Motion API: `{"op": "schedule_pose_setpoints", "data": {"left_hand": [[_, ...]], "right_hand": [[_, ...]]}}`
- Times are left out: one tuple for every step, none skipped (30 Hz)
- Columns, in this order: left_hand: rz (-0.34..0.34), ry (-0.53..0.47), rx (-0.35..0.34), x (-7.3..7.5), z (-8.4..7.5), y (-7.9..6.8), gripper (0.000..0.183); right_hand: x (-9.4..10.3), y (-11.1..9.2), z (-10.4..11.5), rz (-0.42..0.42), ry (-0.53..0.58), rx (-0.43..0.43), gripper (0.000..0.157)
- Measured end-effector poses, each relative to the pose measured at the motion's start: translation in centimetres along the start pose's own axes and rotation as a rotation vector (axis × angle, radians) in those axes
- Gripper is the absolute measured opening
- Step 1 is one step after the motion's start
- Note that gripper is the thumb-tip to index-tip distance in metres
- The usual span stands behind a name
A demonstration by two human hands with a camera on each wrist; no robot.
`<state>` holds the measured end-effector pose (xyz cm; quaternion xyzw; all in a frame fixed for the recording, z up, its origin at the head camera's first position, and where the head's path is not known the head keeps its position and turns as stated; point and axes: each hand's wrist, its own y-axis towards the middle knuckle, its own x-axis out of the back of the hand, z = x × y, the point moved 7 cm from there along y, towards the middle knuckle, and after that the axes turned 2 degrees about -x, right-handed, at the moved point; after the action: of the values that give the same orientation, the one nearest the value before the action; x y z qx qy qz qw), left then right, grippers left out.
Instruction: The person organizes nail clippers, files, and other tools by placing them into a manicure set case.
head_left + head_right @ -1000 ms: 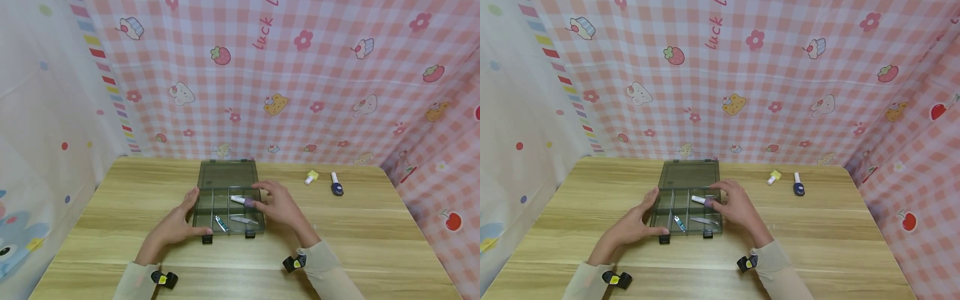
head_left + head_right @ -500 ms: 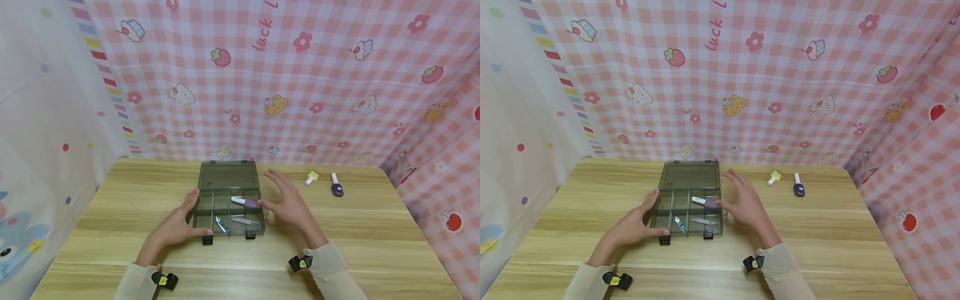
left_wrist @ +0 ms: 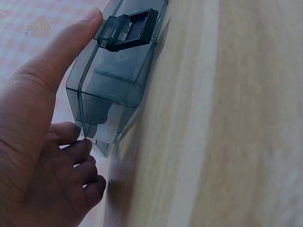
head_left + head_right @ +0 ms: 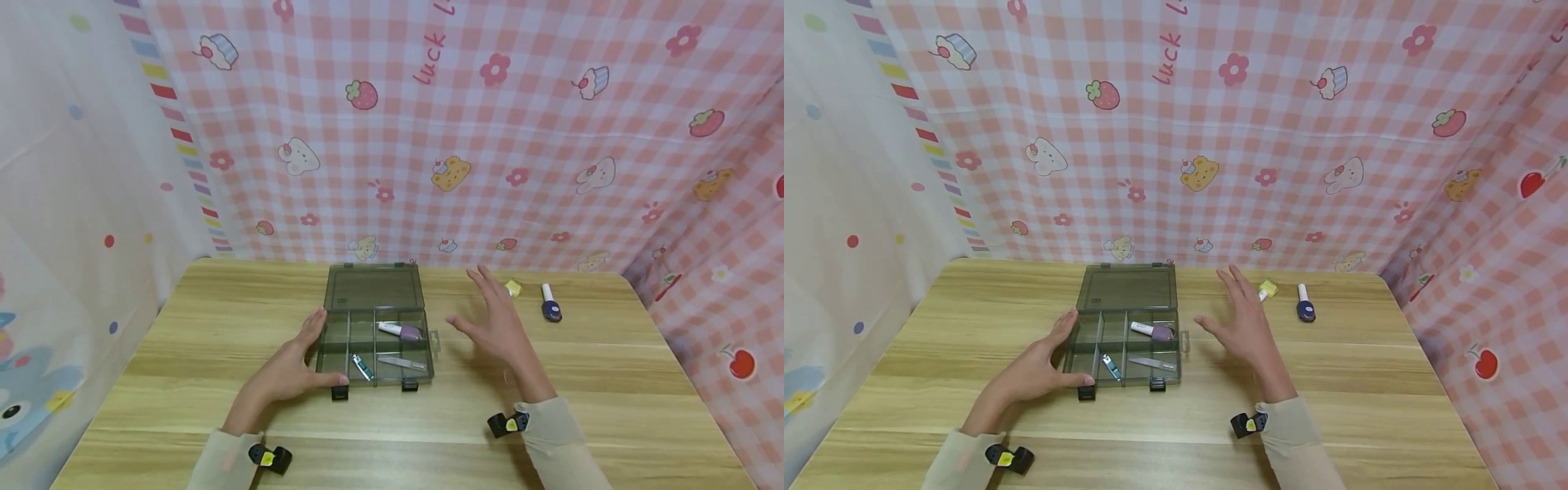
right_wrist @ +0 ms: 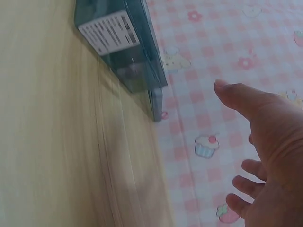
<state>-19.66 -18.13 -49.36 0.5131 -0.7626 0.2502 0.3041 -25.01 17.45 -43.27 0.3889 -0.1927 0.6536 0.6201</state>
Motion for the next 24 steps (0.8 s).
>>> {"op": "schedule_pose_setpoints", "data": {"left_hand": [[-0.001, -0.001, -0.001, 0.0, 0.0, 0.0, 0.133], [-0.001, -0.002, -0.001, 0.0, 0.0, 0.0, 0.133], [-0.002, -0.003, -0.001, 0.0, 0.0, 0.0, 0.133], [-0.002, -0.004, -0.001, 0.0, 0.0, 0.0, 0.133], [-0.002, -0.006, -0.001, 0.1, -0.1, 0.0, 0.133], [0.000, -0.008, -0.001, 0.1, -0.1, -0.1, 0.133], [0.000, -0.008, -0.001, 0.1, -0.1, -0.1, 0.134], [0.001, -0.009, -0.002, 0.1, -0.1, -0.1, 0.134], [0.001, -0.010, -0.002, 0.1, -0.1, -0.1, 0.134], [0.001, -0.010, -0.003, 0.1, -0.1, -0.1, 0.134], [0.001, -0.010, -0.004, 0.1, -0.1, -0.1, 0.134], [0.001, -0.008, -0.005, 0.1, -0.1, 0.0, 0.134], [0.001, -0.006, -0.006, 0.1, -0.1, 0.0, 0.134], [0.001, -0.005, -0.006, 0.1, -0.1, 0.0, 0.133], [0.001, -0.003, -0.006, 0.1, 0.0, 0.0, 0.133], [0.001, -0.002, -0.006, 0.0, 0.0, 0.0, 0.133], [0.001, -0.001, -0.006, 0.0, 0.0, 0.0, 0.133], [0.000, -0.001, -0.006, 0.0, 0.0, 0.0, 0.132], [0.000, -0.002, -0.006, 0.0, 0.0, 0.0, 0.132], [0.000, -0.003, -0.005, 0.0, 0.0, 0.0, 0.131], [-0.001, -0.003, -0.005, 0.1, 0.0, 0.0, 0.131], [-0.001, -0.004, -0.003, 0.1, 0.0, 0.0, 0.131], [-0.001, -0.005, -0.003, 0.1, 0.0, 0.0, 0.131], [0.000, -0.005, -0.002, 0.1, 0.0, 0.0, 0.131]], "right_hand": [[0.2, 0.0, -0.3, -0.009, -0.001, -0.008, 0.095], [0.5, 0.1, -0.6, -0.017, -0.002, -0.017, 0.096], [0.7, 0.1, -0.9, -0.023, 0.001, -0.027, 0.097], [0.9, 0.1, -1.2, -0.029, 0.003, -0.034, 0.098], [1.1, 0.1, -1.6, -0.032, 0.006, -0.043, 0.099], [1.3, 0.1, -1.9, -0.034, 0.014, -0.053, 0.099], [1.6, 0.1, -2.2, -0.034, 0.022, -0.060, 0.099], [1.8, 0.2, -2.6, -0.037, 0.028, -0.065, 0.100], [2.0, 0.2, -2.9, -0.039, 0.032, -0.072, 0.100], [2.2, 0.2, -3.3, -0.044, 0.033, -0.077, 0.100], [2.4, 0.1, -3.6, -0.052, 0.033, -0.083, 0.100], [2.7, 0.1, -4.0, -0.062, 0.035, -0.085, 0.100], [2.9, 0.1, -4.3, -0.073, 0.032, -0.088, 0.099], [3.1, 0.1, -4.6, -0.085, 0.029, -0.092, 0.100], [3.3, 0.0, -4.9, -0.096, 0.029, -0.095, 0.100], [3.6, 0.0, -5.1, -0.108, 0.029, -0.096, 0.100], [3.8, 0.0, -5.4, -0.116, 0.027, -0.099, 0.100], [4.0, 0.0, -5.6, -0.122, 0.031, -0.104, 0.101], [4.1, -0.1, -5.9, -0.127, 0.031, -0.111, 0.102], [4.3, -0.1, -6.1, -0.134, 0.032, -0.115, 0.102], [4.4, -0.1, -6.4, -0.139, 0.036, -0.122, 0.103], [4.6, -0.2, -6.7, -0.147, 0.038, -0.129, 0.103], [4.7, -0.2, -7.0, -0.153, 0.041, -0.138, 0.103], [4.9, -0.3, -7.3, -0.156, 0.047, -0.150, 0.103]]}}
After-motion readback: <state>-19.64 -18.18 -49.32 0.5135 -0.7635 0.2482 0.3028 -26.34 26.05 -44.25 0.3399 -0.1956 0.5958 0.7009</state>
